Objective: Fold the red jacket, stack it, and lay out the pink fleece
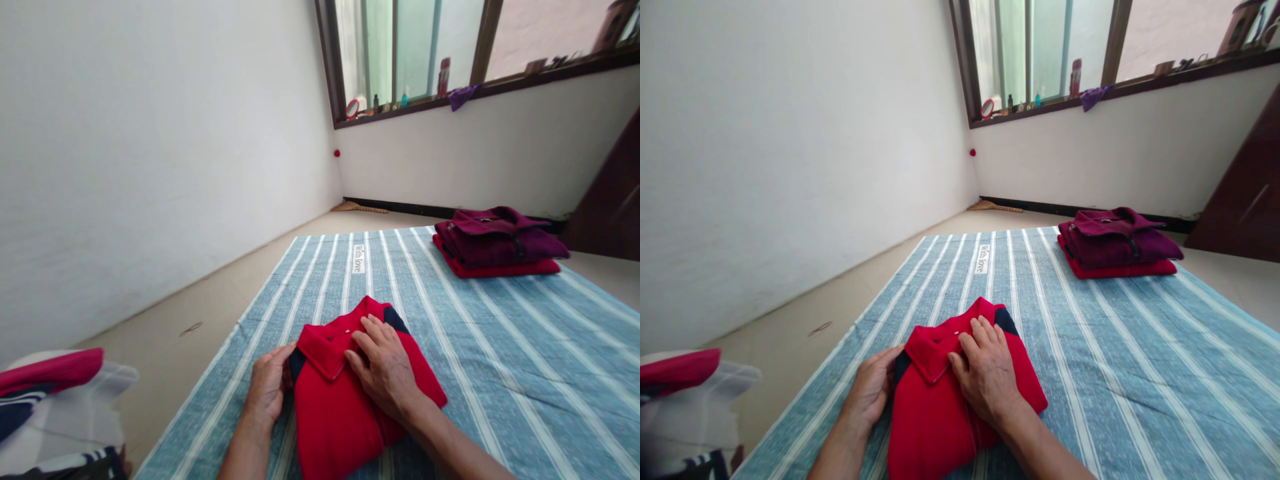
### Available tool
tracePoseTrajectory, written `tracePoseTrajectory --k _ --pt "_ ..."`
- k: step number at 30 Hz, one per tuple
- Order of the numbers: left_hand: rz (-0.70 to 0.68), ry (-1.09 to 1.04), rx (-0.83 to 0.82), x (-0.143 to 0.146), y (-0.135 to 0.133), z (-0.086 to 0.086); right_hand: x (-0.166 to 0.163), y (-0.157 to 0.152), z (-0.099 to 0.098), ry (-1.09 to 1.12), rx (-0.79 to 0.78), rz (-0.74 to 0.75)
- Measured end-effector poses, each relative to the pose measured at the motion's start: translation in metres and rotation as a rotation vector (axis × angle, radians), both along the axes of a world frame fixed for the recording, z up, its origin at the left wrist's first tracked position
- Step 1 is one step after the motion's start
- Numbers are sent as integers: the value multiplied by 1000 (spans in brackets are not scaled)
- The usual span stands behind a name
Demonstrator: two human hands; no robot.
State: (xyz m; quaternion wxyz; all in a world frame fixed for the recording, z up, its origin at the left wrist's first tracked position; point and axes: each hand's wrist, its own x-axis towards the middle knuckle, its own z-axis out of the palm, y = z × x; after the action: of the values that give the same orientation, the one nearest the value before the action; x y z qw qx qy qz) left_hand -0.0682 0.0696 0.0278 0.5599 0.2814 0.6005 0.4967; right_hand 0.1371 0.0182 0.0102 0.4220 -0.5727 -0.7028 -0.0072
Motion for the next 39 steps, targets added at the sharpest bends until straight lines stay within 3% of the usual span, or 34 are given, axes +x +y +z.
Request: tracePoseTrajectory --k 39 --pt "-15 5 0 -1 0 -1 0 -1 3 -2 -18 -2"
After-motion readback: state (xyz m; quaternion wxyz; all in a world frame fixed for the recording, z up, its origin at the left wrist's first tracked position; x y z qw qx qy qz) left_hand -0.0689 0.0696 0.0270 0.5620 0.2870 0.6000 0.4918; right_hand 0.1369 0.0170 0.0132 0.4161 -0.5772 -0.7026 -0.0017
